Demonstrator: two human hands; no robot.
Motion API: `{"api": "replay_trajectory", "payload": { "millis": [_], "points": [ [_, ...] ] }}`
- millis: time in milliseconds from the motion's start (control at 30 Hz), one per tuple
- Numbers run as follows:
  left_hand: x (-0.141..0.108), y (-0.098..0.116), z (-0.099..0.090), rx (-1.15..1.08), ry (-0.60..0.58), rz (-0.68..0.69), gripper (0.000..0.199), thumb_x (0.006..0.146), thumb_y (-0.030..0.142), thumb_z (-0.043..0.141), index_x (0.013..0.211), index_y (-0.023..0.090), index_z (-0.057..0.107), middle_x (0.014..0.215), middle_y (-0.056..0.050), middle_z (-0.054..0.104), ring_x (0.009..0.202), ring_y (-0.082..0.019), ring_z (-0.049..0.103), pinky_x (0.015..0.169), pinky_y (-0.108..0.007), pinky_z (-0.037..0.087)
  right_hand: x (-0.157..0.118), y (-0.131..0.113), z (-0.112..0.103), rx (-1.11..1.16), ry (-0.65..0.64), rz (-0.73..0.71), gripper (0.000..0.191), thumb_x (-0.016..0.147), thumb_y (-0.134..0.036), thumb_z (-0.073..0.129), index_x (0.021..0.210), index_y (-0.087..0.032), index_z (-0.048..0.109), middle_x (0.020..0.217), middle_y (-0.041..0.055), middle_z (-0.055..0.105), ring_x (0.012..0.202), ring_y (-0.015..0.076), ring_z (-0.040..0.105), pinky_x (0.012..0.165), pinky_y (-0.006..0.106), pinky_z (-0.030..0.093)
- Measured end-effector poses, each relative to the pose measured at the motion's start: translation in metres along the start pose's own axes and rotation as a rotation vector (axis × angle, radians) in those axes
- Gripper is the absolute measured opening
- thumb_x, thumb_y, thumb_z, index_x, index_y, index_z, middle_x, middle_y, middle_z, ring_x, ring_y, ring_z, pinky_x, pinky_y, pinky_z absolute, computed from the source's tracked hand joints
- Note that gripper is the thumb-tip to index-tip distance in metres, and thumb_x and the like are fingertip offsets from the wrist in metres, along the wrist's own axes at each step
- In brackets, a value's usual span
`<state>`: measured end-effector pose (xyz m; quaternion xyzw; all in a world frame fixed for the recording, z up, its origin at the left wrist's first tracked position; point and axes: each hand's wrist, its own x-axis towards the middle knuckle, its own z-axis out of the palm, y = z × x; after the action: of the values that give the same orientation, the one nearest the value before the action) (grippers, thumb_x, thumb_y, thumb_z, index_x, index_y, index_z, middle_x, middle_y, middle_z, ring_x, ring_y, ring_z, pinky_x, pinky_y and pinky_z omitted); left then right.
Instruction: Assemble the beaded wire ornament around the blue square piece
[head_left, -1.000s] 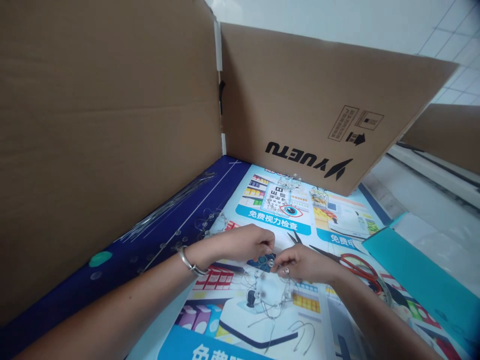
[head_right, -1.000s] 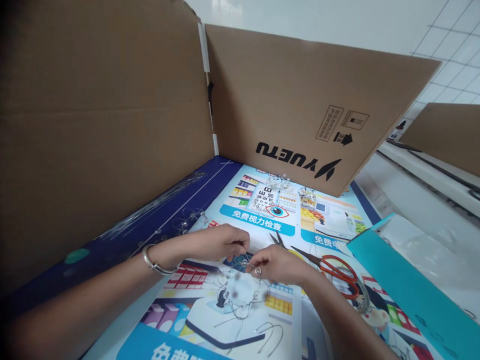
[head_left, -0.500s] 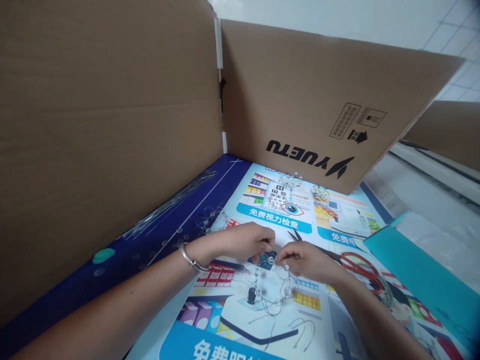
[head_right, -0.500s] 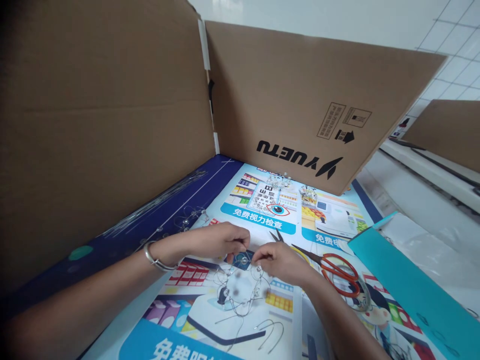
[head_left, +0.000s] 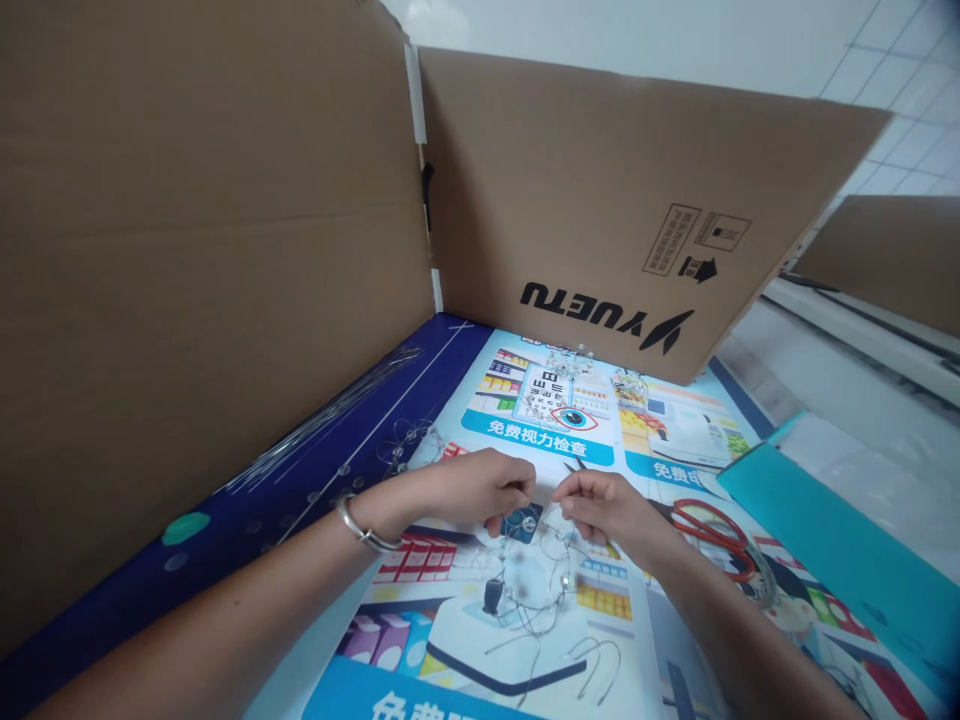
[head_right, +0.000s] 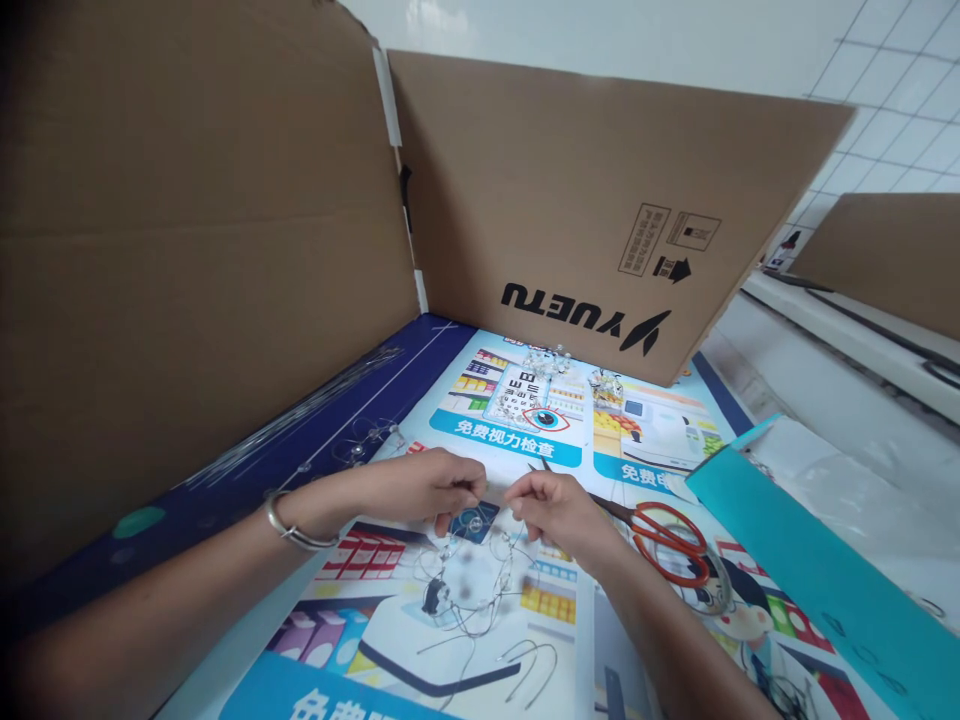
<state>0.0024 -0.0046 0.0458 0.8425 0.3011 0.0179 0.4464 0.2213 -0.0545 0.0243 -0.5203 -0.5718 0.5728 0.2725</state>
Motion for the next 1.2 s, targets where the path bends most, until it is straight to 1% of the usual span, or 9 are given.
{"api": "replay_trajectory", "payload": {
  "millis": [67,133,300,500,667,867,1200],
  "points": [
    [-0.0001,0.0009,0.0004,0.000,-0.006,-0.010,0.014,0.083,0.025,0.036,0.080,0.017,0.048,0.064,0.001,0.058,0.056,-0.012,0.060,0.050,-0.020,0.038,0.0010,0.0020,-0.0013,0.059,0.009,-0.026,0.023,0.073,-0.034,0.059,0.087,-0.016,0.059,0.067,-0.0012,0.055,0.048,0.0054,0.043,0.040,0.017,0.029],
    [-0.0001,0.0019,0.0010,-0.004,-0.007,-0.016,0.014,0.082,0.026,0.037,0.079,0.018,0.048,0.064,0.001,0.057,0.056,-0.013,0.060,0.050,-0.020,0.038,0.0014,0.0031,-0.0021,0.090,0.006,-0.051,0.024,0.073,-0.034,0.060,0.087,-0.016,0.059,0.070,-0.0003,0.056,0.049,0.0054,0.044,0.039,0.017,0.028],
    [-0.0006,0.0056,0.0014,0.013,-0.005,-0.030,0.015,0.081,0.027,0.036,0.080,0.018,0.049,0.061,0.001,0.058,0.056,-0.014,0.060,0.050,-0.021,0.039,-0.0011,0.0014,-0.0018,0.117,-0.002,-0.064,0.021,0.073,-0.033,0.060,0.086,-0.017,0.059,0.069,-0.0013,0.056,0.049,0.0049,0.044,0.040,0.017,0.029],
    [-0.0006,0.0097,0.0006,-0.006,-0.007,-0.030,0.014,0.080,0.026,0.037,0.076,0.018,0.047,0.062,0.002,0.054,0.057,-0.013,0.060,0.051,-0.020,0.039,-0.0032,-0.0002,0.0004,0.129,0.012,-0.078,0.023,0.071,-0.034,0.062,0.085,-0.017,0.060,0.069,-0.0011,0.057,0.049,0.0051,0.045,0.041,0.017,0.030],
    [-0.0001,0.0097,0.0010,0.004,-0.017,-0.040,0.015,0.080,0.027,0.037,0.076,0.018,0.047,0.063,0.002,0.054,0.057,-0.013,0.060,0.051,-0.019,0.039,-0.0034,0.0009,0.0021,0.145,-0.002,-0.082,0.023,0.071,-0.034,0.062,0.086,-0.016,0.060,0.069,-0.0007,0.056,0.049,0.0047,0.044,0.041,0.017,0.029],
    [0.0003,0.0093,0.0008,0.003,-0.022,-0.046,0.014,0.079,0.027,0.038,0.075,0.018,0.048,0.062,0.001,0.054,0.056,-0.012,0.058,0.052,-0.020,0.038,-0.0030,0.0024,0.0033,0.185,-0.025,-0.063,0.026,0.070,-0.037,0.064,0.086,-0.017,0.059,0.066,-0.0021,0.054,0.047,0.0048,0.043,0.041,0.017,0.031],
    [0.0006,0.0069,0.0012,-0.012,-0.032,-0.022,0.014,0.079,0.026,0.038,0.074,0.017,0.047,0.064,0.002,0.053,0.058,-0.012,0.059,0.052,-0.020,0.038,-0.0013,0.0067,0.0016,0.146,-0.009,-0.062,0.025,0.071,-0.037,0.062,0.086,-0.017,0.060,0.066,-0.0018,0.054,0.049,0.0052,0.046,0.042,0.017,0.032]
  ]
}}
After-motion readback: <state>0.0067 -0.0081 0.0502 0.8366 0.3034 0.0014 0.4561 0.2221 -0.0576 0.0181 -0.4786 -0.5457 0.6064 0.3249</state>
